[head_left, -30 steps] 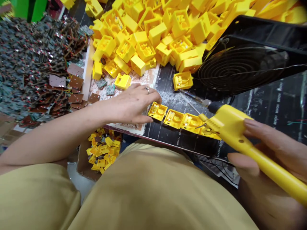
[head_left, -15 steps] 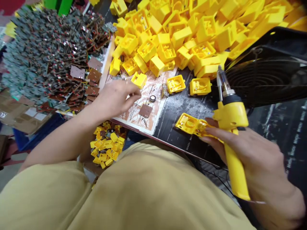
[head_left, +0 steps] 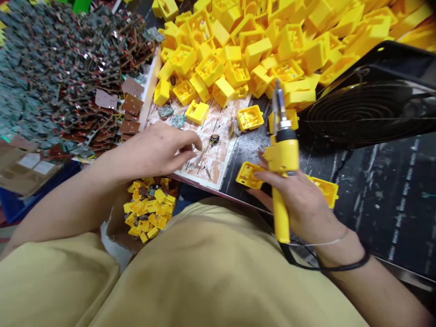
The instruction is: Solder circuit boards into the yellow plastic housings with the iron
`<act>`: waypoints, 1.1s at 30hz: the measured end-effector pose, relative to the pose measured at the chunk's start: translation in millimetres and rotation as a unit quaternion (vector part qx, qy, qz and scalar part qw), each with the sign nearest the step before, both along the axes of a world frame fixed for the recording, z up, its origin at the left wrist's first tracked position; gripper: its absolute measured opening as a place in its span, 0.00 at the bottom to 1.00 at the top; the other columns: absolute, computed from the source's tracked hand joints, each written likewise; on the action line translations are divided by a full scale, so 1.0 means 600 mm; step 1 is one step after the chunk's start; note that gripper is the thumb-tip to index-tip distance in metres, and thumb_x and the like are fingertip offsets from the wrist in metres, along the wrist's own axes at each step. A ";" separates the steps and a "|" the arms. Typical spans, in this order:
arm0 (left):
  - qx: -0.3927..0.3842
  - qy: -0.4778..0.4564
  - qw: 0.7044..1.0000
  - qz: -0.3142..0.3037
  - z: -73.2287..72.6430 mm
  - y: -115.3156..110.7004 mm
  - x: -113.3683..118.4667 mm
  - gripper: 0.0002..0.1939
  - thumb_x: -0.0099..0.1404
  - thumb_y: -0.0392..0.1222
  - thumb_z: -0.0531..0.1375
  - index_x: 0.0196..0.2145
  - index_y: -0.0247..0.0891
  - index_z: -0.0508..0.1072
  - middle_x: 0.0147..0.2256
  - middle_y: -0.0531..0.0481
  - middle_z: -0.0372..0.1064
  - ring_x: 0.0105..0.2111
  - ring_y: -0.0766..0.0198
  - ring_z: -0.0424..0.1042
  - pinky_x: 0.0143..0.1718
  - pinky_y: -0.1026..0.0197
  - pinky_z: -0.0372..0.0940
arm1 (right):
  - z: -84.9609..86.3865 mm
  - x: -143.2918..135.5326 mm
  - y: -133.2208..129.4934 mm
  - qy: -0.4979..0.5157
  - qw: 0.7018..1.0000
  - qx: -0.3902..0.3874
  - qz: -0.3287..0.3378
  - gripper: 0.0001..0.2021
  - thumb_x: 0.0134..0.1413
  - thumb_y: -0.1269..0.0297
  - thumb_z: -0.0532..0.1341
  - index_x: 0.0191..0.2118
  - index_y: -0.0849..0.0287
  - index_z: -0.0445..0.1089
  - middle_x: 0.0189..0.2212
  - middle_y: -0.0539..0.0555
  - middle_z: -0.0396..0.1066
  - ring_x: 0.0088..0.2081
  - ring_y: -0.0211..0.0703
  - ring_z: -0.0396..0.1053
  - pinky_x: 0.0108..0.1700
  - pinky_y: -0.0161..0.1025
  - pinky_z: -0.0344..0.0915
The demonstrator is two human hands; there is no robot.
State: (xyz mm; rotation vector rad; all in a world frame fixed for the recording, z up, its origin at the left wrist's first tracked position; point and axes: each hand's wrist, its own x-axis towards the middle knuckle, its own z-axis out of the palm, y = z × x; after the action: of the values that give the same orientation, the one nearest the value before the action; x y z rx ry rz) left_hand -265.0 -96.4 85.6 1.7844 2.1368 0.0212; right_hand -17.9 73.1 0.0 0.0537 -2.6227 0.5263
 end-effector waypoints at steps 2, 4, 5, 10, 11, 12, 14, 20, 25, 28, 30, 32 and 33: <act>-0.007 -0.066 0.997 -0.042 -0.012 0.025 0.015 0.11 0.67 0.39 0.55 0.38 0.39 0.78 0.33 0.51 0.77 0.32 0.65 0.74 0.36 0.65 0.62 | -0.002 -0.010 -0.007 0.007 1.000 0.021 0.008 0.18 0.59 0.68 0.65 0.54 0.57 0.63 0.43 0.57 0.75 0.46 0.47 0.75 0.55 0.51 0.71; -0.019 -0.121 0.989 -0.088 -0.036 0.047 0.027 0.10 0.66 0.41 0.58 0.41 0.39 0.78 0.37 0.49 0.78 0.37 0.64 0.75 0.39 0.65 0.64 | 0.000 -0.012 -0.007 0.019 0.999 0.026 -0.004 0.21 0.57 0.64 0.67 0.54 0.58 0.63 0.44 0.59 0.75 0.48 0.51 0.75 0.57 0.55 0.70; -0.021 -0.137 0.984 -0.109 -0.048 0.055 0.030 0.11 0.66 0.41 0.59 0.43 0.38 0.78 0.39 0.48 0.77 0.39 0.63 0.75 0.41 0.65 0.64 | 0.001 -0.009 -0.005 0.020 0.999 0.021 -0.012 0.22 0.56 0.63 0.68 0.54 0.58 0.63 0.45 0.59 0.75 0.49 0.52 0.75 0.57 0.56 0.70; -0.008 -0.119 0.983 -0.140 -0.076 0.060 0.032 0.14 0.67 0.39 0.58 0.49 0.37 0.76 0.45 0.43 0.74 0.44 0.60 0.72 0.48 0.60 0.63 | 0.009 0.020 0.009 0.041 0.997 0.006 -0.058 0.28 0.51 0.63 0.71 0.56 0.55 0.63 0.48 0.57 0.75 0.50 0.50 0.75 0.54 0.48 0.73; -0.011 -0.105 0.985 -0.138 -0.074 0.057 0.031 0.14 0.68 0.40 0.58 0.49 0.37 0.76 0.45 0.43 0.74 0.44 0.58 0.71 0.48 0.59 0.62 | 0.010 0.024 0.011 0.046 0.997 0.011 -0.066 0.28 0.50 0.64 0.72 0.56 0.55 0.63 0.48 0.57 0.75 0.49 0.49 0.75 0.53 0.46 0.73; -0.019 -0.094 0.985 -0.142 -0.071 0.054 0.029 0.16 0.67 0.43 0.59 0.51 0.38 0.75 0.45 0.42 0.73 0.45 0.56 0.71 0.49 0.58 0.62 | 0.010 0.028 0.012 0.049 0.996 0.016 -0.071 0.29 0.50 0.64 0.72 0.56 0.56 0.63 0.48 0.57 0.76 0.49 0.49 0.75 0.53 0.44 0.73; -0.036 -0.087 0.982 -0.161 -0.061 0.049 0.024 0.22 0.65 0.49 0.62 0.54 0.38 0.73 0.48 0.41 0.72 0.48 0.53 0.70 0.50 0.56 0.61 | 0.010 0.032 0.013 0.054 0.996 0.021 -0.071 0.29 0.50 0.65 0.72 0.56 0.56 0.63 0.48 0.57 0.76 0.47 0.48 0.76 0.52 0.43 0.74; -0.010 -0.065 0.982 -0.180 -0.052 0.046 0.019 0.20 0.66 0.42 0.59 0.56 0.40 0.71 0.52 0.41 0.69 0.50 0.53 0.67 0.53 0.54 0.58 | 0.010 0.042 0.010 0.055 0.994 0.008 -0.093 0.30 0.49 0.66 0.72 0.58 0.52 0.64 0.47 0.53 0.77 0.46 0.48 0.77 0.46 0.42 0.76; 0.084 -0.048 0.991 -0.093 -0.098 0.046 0.043 0.12 0.70 0.44 0.55 0.40 0.40 0.77 0.47 0.45 0.75 0.49 0.55 0.69 0.55 0.51 0.56 | 0.021 0.047 0.002 0.084 0.991 0.015 -0.108 0.26 0.47 0.72 0.72 0.53 0.54 0.68 0.43 0.50 0.78 0.41 0.45 0.78 0.44 0.40 0.76; 0.130 -0.115 0.984 -0.031 -0.117 0.041 0.044 0.12 0.71 0.42 0.54 0.37 0.41 0.78 0.40 0.50 0.79 0.45 0.60 0.73 0.57 0.51 0.54 | 0.037 0.050 0.000 0.082 0.990 0.034 -0.110 0.20 0.48 0.73 0.72 0.47 0.56 0.70 0.36 0.48 0.79 0.33 0.40 0.77 0.40 0.37 0.75; 0.138 -0.151 0.979 -0.005 -0.117 0.040 0.042 0.10 0.69 0.43 0.57 0.36 0.42 0.78 0.38 0.52 0.80 0.43 0.62 0.75 0.61 0.50 0.51 | 0.048 0.052 -0.001 0.073 0.990 0.025 -0.119 0.14 0.50 0.74 0.70 0.42 0.57 0.71 0.30 0.46 0.78 0.26 0.36 0.74 0.36 0.34 0.73; 0.129 -0.165 0.978 0.014 -0.112 0.044 0.044 0.08 0.67 0.43 0.59 0.35 0.42 0.79 0.35 0.53 0.80 0.43 0.63 0.74 0.63 0.49 0.49 | 0.055 0.059 -0.001 0.070 0.991 0.004 -0.117 0.12 0.51 0.73 0.70 0.40 0.57 0.71 0.27 0.46 0.76 0.23 0.34 0.71 0.33 0.33 0.71; 0.119 -0.168 0.978 0.022 -0.108 0.048 0.046 0.07 0.66 0.43 0.60 0.35 0.42 0.79 0.35 0.53 0.79 0.43 0.62 0.74 0.63 0.49 0.49 | 0.057 0.065 0.000 0.070 0.992 -0.005 -0.107 0.11 0.53 0.71 0.70 0.41 0.56 0.71 0.27 0.46 0.76 0.24 0.35 0.71 0.31 0.33 0.70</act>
State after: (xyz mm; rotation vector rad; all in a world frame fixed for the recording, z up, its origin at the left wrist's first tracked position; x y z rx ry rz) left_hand -237.4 -67.9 20.7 1.7115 1.9903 0.5710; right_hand 21.0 73.1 34.0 -0.1846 -2.4511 0.4447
